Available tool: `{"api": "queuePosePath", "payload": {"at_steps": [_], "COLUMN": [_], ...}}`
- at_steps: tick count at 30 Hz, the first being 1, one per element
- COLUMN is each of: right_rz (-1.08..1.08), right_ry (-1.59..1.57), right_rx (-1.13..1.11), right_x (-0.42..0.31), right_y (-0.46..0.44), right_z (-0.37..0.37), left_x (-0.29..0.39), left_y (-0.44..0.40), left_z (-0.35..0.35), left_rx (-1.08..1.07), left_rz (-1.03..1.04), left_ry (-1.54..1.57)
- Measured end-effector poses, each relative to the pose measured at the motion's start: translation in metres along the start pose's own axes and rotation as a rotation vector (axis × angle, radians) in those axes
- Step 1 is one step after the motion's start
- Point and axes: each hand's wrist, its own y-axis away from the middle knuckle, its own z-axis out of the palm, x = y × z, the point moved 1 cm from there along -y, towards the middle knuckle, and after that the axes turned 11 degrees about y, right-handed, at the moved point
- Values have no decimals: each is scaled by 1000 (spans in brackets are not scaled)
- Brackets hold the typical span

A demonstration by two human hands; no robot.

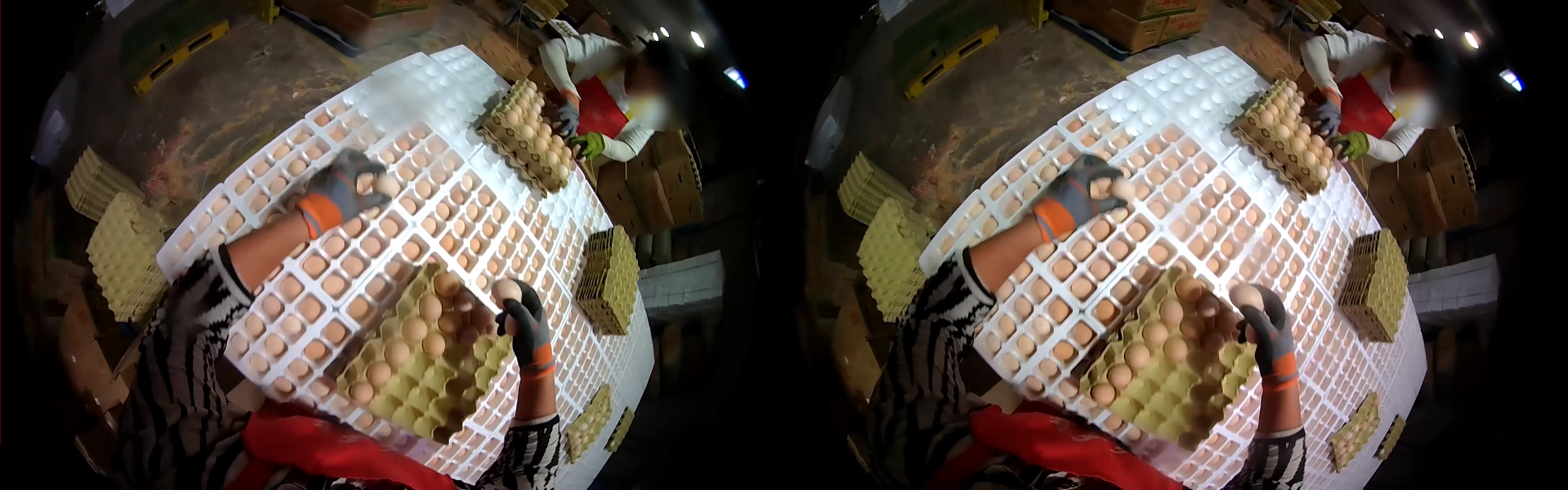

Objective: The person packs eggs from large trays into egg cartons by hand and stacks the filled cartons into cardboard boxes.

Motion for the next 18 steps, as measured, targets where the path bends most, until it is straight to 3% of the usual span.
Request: {"api": "queuePosePath", "payload": {"at_steps": [2,4,6,8,10,12,14,18], "right_rz": [-156,-240,-134,-331,-435,-523,-473,-433], "right_ry": [148,185,235,212,405,506,707,893], "right_rx": [-38,-50,-25,41,156,221,243,351], "right_x": [-6,-28,-65,-77,-81,-78,-86,-82], "right_y": [-74,-144,-204,-265,-324,-366,-384,-411], "right_z": [25,66,104,137,159,178,196,222], "left_x": [-62,-73,-108,-119,-131,-148,-162,-204], "left_y": [-57,-100,-138,-163,-180,-182,-185,-204], "left_z": [13,14,38,50,55,56,51,60], "left_rx": [122,52,117,58,-40,18,65,-42], "left_rz": [108,-112,-153,-236,-328,-167,-36,4], "left_ry": [-86,-97,-139,-306,-527,-497,-356,-469]}}
